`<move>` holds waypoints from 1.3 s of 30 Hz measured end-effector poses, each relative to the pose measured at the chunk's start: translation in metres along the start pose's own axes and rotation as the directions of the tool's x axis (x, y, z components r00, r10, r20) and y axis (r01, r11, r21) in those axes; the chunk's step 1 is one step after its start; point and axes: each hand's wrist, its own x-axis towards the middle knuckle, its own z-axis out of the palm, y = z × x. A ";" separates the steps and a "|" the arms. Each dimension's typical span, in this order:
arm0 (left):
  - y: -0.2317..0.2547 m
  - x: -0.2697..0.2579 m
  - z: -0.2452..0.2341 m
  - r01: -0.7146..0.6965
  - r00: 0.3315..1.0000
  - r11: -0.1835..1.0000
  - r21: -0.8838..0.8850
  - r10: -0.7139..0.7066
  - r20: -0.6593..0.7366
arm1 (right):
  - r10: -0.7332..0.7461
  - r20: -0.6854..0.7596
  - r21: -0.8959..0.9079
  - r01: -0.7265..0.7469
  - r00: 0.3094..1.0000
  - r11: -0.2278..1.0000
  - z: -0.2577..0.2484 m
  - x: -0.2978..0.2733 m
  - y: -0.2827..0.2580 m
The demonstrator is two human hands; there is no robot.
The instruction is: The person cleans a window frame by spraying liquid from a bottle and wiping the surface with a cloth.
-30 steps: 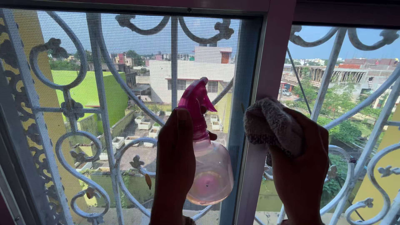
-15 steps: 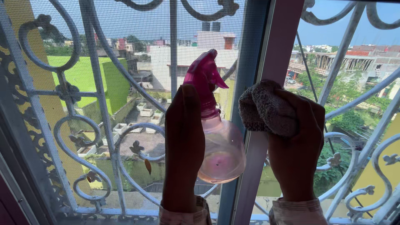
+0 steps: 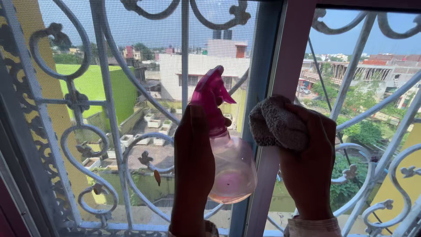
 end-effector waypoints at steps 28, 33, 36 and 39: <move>-0.002 -0.009 0.002 0.052 0.994 0.998 0.026 -0.049 -0.099 | -0.160 -0.029 -0.079 0.158 0.987 0.984 0.010 0.040 0.004; -0.003 -0.011 0.004 0.016 0.996 1.000 -0.024 -0.018 -0.093 | -0.104 -0.030 -0.081 0.101 0.994 0.992 0.010 0.027 0.003; -0.003 -0.014 0.003 0.015 0.995 0.999 -0.038 -0.018 -0.094 | -0.096 -0.043 -0.107 0.091 0.994 0.990 0.010 0.020 0.005; -0.002 -0.014 0.001 -0.020 0.996 0.998 -0.055 0.015 -0.087 | -0.093 -0.042 -0.114 0.087 0.995 0.990 0.010 0.017 0.005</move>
